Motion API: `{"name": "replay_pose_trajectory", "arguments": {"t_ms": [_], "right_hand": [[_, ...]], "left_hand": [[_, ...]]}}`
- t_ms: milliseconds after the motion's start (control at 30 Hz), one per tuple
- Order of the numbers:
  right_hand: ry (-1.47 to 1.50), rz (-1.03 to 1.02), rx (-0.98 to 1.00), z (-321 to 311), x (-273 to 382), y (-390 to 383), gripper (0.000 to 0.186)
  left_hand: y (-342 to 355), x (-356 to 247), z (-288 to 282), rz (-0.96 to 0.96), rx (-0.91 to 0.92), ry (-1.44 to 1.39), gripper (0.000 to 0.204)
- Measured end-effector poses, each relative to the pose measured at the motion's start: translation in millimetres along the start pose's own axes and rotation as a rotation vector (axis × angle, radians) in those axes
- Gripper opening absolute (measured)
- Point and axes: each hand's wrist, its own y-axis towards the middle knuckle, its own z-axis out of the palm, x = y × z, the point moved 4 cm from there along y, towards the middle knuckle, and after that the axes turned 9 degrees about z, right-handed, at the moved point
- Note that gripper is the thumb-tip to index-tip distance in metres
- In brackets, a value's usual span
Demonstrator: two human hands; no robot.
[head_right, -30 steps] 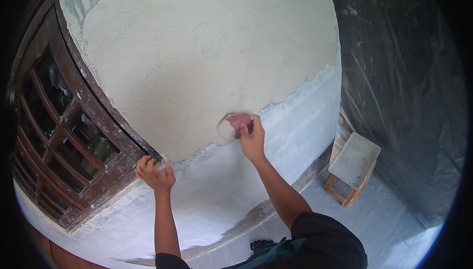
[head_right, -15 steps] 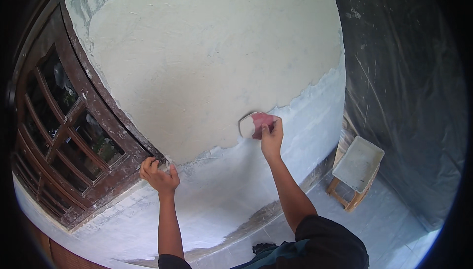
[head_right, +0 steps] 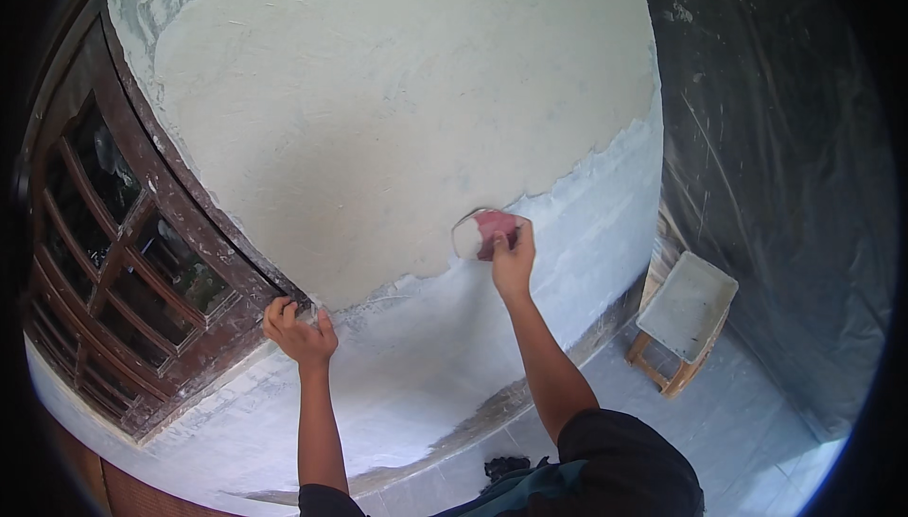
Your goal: The person applies wall filler from a tray onto an interior wall surface using a putty knife and a plaster hawk, smoothing it over the wall.
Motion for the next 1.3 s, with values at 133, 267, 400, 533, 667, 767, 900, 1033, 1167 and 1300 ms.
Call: {"name": "replay_pose_trajectory", "arguments": {"t_ms": [133, 267, 400, 533, 667, 767, 900, 1033, 1167, 1300], "right_hand": [[0.076, 0.006, 0.001, 0.1, 4.8, -8.9, 0.021], [-0.066, -0.008, 0.120, 16.6, -5.2, -12.3, 0.023], [0.037, 0.067, -0.063, -7.8, -12.0, -2.0, 0.020], [-0.002, 0.008, 0.084, 6.0, -0.9, -19.1, 0.020], [-0.122, -0.047, 0.150, 30.3, 5.8, -25.4, 0.021], [-0.028, 0.086, -0.047, 4.0, -4.9, -9.9, 0.021], [-0.015, 0.026, 0.002, -3.6, -2.5, -18.4, 0.021], [-0.107, -0.021, 0.177, 24.4, 0.4, -30.6, 0.020], [0.063, 0.004, -0.005, 1.5, 1.1, -2.3, 0.020], [0.111, 0.051, 0.028, 1.9, 7.2, -6.2, 0.020]], "left_hand": [[-2.6, 1.5, 1.1, -0.002, 0.039, 0.009, 0.042], [4.3, 0.3, 1.2, 0.012, 0.011, 0.042, 0.036], [3.7, 0.9, 0.6, 0.026, 0.032, 0.041, 0.037], [6.0, -16.6, 1.8, 0.068, 0.021, -0.063, 0.034], [-17.5, -72.5, 18.5, 0.337, 0.245, -0.197, 0.030], [-30.8, -95.6, 22.5, 0.535, 0.330, -0.233, 0.034], [-53.0, -88.1, 35.9, 0.600, 0.506, -0.133, 0.043], [-58.7, -87.4, 43.5, 0.670, 0.466, 0.008, 0.051], [-58.2, -88.4, 44.9, 0.680, 0.464, 0.015, 0.050], [-62.5, -85.8, 46.5, 0.658, 0.441, -0.034, 0.044]]}}
